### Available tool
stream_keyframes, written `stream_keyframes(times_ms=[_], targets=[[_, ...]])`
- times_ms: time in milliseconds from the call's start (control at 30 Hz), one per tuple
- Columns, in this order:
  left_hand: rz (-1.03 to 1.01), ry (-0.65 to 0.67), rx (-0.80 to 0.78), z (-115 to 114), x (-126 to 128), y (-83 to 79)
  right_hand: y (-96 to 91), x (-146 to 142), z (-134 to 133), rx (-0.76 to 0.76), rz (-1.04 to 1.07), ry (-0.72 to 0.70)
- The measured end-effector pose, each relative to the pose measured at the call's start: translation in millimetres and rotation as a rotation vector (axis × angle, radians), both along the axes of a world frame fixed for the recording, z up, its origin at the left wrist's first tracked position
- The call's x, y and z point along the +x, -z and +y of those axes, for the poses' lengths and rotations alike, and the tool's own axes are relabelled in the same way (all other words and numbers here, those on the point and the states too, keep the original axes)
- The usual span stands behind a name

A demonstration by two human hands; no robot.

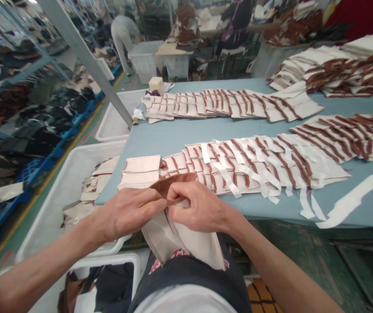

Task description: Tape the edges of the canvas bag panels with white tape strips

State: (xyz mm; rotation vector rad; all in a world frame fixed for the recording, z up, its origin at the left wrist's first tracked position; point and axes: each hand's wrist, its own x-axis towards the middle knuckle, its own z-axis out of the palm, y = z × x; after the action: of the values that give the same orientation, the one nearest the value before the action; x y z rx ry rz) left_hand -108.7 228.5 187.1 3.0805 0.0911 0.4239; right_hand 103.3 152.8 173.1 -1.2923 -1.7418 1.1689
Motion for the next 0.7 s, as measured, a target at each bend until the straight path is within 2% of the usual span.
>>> stream_keyframes(times_ms=[100, 200, 300, 433, 500, 567, 633, 700], targets=[[-0.006, 0.017, 0.007, -1, 0, 1.5, 8.3, 1, 2, -0.229, 0.239, -0.041], [-0.02, 0.026, 0.009, -2, 0, 1.3, 14.5, -1, 3, -0.345, 0.355, -0.027], [-0.045, 0.028, -0.032, -2, -2, 2.3, 14.1, -4, 1, -0.339, 0.348, -0.007], [-0.146, 0.038, -0.167, -5, -5, 4.9, 3.9, -6, -5, -0.285, 0.294, 0.018], [-0.188, 0.04, -0.154, -8, -4, 5.6, -1.0, -7, -9, -0.277, 0.302, 0.029], [-0.211, -0.021, -0.106, -12, -3, 6.7, -2.6, -9, -13, -0.294, 0.357, 0.025], [-0.253, -0.074, -0.08, -15, -2, 9.7, -0.7, -12, -16, -0.34, 0.45, 0.007], [-0.344, -0.071, -0.072, -16, -1, 15.4, 3.1, -16, -17, -0.369, 0.546, -0.02]])
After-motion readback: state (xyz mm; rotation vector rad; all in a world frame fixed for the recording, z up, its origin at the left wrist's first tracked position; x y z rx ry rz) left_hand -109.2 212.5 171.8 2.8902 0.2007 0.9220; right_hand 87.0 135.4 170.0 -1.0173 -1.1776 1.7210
